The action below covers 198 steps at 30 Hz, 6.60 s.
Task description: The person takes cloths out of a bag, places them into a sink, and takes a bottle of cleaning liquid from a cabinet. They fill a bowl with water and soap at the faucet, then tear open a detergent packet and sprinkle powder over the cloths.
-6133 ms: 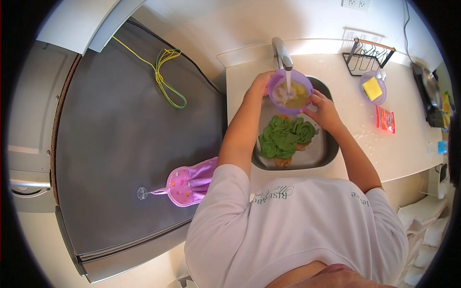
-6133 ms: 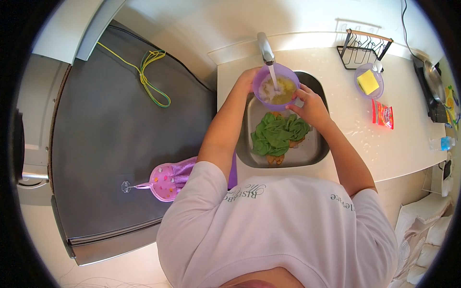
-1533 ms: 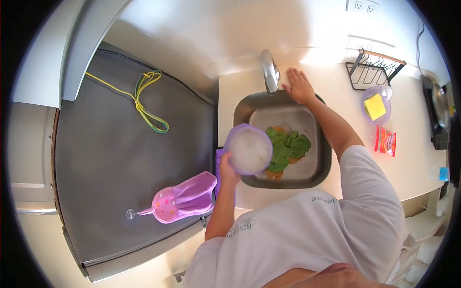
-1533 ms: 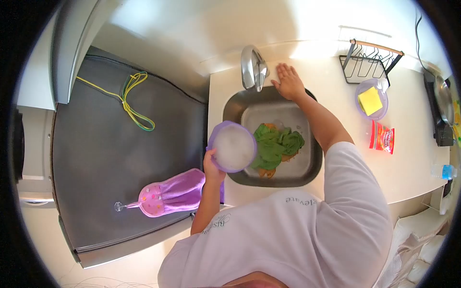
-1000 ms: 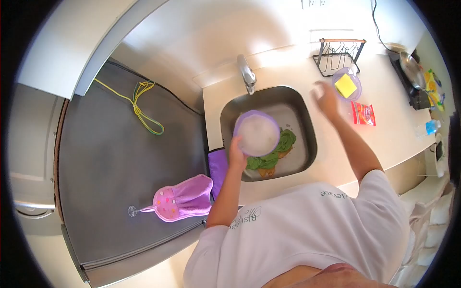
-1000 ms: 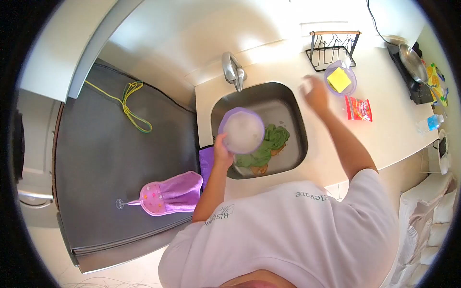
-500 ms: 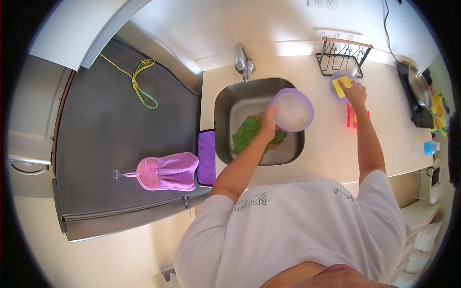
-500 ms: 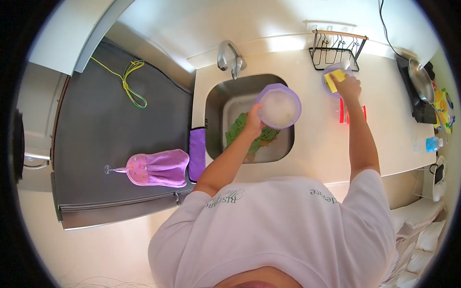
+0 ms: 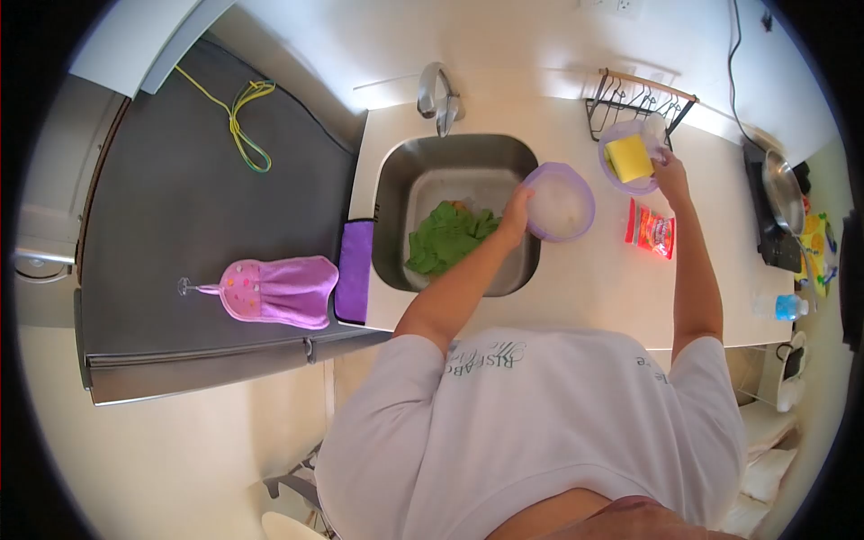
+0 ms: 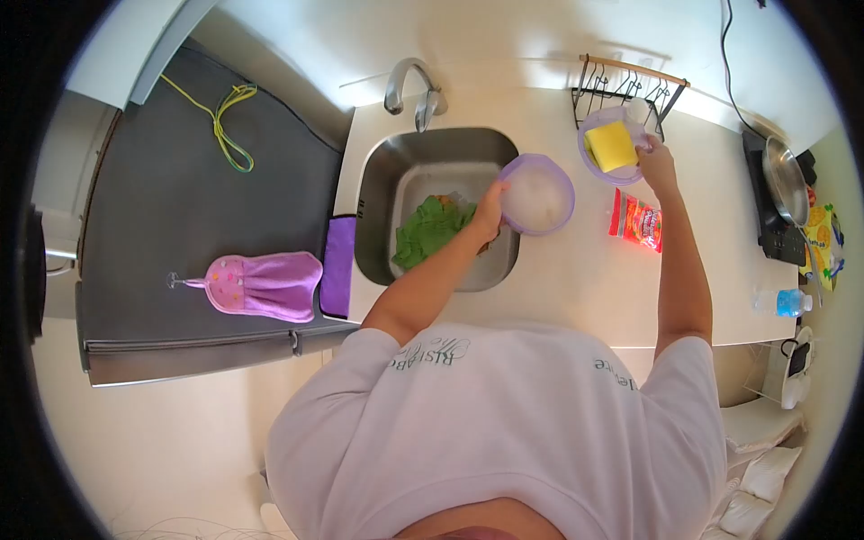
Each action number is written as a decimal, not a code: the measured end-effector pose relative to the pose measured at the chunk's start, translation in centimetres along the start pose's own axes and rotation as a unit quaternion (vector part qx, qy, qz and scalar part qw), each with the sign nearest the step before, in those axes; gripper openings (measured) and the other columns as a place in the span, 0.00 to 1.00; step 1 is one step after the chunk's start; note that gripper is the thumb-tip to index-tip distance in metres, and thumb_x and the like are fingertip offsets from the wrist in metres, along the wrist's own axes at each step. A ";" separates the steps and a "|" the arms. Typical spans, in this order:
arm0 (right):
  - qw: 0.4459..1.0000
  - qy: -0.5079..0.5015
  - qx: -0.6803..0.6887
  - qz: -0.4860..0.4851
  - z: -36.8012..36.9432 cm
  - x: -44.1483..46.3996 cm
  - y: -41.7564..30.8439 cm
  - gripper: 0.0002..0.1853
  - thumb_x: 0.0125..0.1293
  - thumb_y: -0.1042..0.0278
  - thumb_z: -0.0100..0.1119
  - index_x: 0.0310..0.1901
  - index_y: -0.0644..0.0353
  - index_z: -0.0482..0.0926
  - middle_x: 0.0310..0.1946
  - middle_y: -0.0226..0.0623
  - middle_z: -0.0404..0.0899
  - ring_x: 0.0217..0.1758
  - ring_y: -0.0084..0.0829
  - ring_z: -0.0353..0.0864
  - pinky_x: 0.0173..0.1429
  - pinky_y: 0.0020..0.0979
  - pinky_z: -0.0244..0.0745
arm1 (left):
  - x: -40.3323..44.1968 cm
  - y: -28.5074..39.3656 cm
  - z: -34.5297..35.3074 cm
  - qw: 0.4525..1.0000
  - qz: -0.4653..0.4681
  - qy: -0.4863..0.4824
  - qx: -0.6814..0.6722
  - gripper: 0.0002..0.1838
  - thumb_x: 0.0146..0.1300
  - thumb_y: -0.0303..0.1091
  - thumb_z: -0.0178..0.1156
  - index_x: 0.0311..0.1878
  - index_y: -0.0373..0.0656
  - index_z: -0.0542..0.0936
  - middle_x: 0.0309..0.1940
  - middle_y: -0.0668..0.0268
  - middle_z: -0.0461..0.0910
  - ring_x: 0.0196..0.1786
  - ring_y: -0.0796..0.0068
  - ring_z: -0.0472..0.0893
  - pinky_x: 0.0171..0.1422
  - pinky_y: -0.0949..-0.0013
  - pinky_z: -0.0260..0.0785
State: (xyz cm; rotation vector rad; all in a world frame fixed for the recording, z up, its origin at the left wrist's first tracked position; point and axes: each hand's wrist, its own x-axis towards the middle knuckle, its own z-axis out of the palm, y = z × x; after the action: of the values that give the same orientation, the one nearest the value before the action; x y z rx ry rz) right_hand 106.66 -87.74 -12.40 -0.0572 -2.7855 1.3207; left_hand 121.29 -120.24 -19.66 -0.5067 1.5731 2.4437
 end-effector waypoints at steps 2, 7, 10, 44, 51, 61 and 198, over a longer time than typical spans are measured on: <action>0.998 -0.037 0.048 -0.033 -0.5 -1.9 -3.5 0.18 0.63 0.67 0.56 0.55 0.57 0.76 0.28 0.39 0.81 0.29 0.28 0.81 0.34 0.29 0.74 | -0.9 0.9 0.8 0.999 -0.028 0.010 -0.019 0.28 0.60 0.46 0.48 0.63 0.44 0.69 0.53 0.60 0.73 0.59 0.66 0.69 0.63 0.63 0.60; 0.988 -0.142 0.052 -0.021 2.6 -6.9 -9.1 0.18 0.65 0.67 0.56 0.56 0.55 0.75 0.25 0.32 0.78 0.25 0.23 0.78 0.30 0.27 0.72 | -3.6 5.0 2.7 0.998 -0.052 -0.039 0.011 0.39 0.59 0.69 0.46 0.65 0.49 0.68 0.60 0.62 0.71 0.63 0.64 0.69 0.62 0.60 0.61; 0.988 -0.123 0.071 -0.060 4.5 -8.8 -9.8 0.17 0.66 0.66 0.56 0.57 0.53 0.76 0.27 0.33 0.78 0.23 0.23 0.77 0.30 0.26 0.72 | -3.5 5.7 2.2 0.995 -0.079 -0.054 0.017 0.49 0.53 0.80 0.41 0.67 0.51 0.66 0.64 0.65 0.67 0.66 0.63 0.65 0.65 0.53 0.55; 0.976 -0.042 -0.104 -0.185 9.4 -10.0 -7.6 0.17 0.64 0.62 0.56 0.53 0.56 0.78 0.42 0.46 0.80 0.45 0.47 0.79 0.50 0.40 0.73 | -2.0 4.8 2.7 0.988 -0.075 -0.017 0.132 0.35 0.65 0.68 0.42 0.68 0.55 0.64 0.55 0.66 0.73 0.53 0.69 0.73 0.47 0.55 0.70; 0.987 -0.054 -0.061 -0.142 10.0 -10.5 -7.0 0.18 0.66 0.58 0.54 0.54 0.55 0.77 0.42 0.45 0.80 0.46 0.46 0.79 0.51 0.39 0.72 | -1.3 4.0 2.9 0.992 -0.029 0.015 0.119 0.32 0.66 0.64 0.46 0.62 0.48 0.69 0.48 0.64 0.77 0.43 0.72 0.76 0.39 0.66 0.71; 0.988 -0.146 -0.040 0.030 9.1 -13.7 -7.2 0.33 0.68 0.40 0.45 0.52 0.68 0.76 0.44 0.59 0.79 0.53 0.52 0.77 0.55 0.41 0.70 | -6.0 2.2 2.4 0.983 -0.092 0.054 0.146 0.42 0.60 0.73 0.43 0.67 0.51 0.61 0.61 0.60 0.68 0.57 0.59 0.73 0.47 0.57 0.74; 0.859 -0.155 0.470 0.133 16.1 -21.8 -25.0 0.19 0.70 0.58 0.53 0.57 0.57 0.72 0.44 0.33 0.80 0.41 0.27 0.83 0.42 0.32 0.83 | -10.0 17.7 -13.6 0.990 0.139 0.025 -0.029 0.11 0.69 0.40 0.54 0.40 0.42 0.78 0.32 0.70 0.81 0.32 0.82 0.78 0.38 0.74 0.71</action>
State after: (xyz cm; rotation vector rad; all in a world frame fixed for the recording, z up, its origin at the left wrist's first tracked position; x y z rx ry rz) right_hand 127.07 -117.26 -4.06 -0.1976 -2.0270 2.8084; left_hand 127.02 -139.76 -6.09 -0.3812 1.7001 2.7062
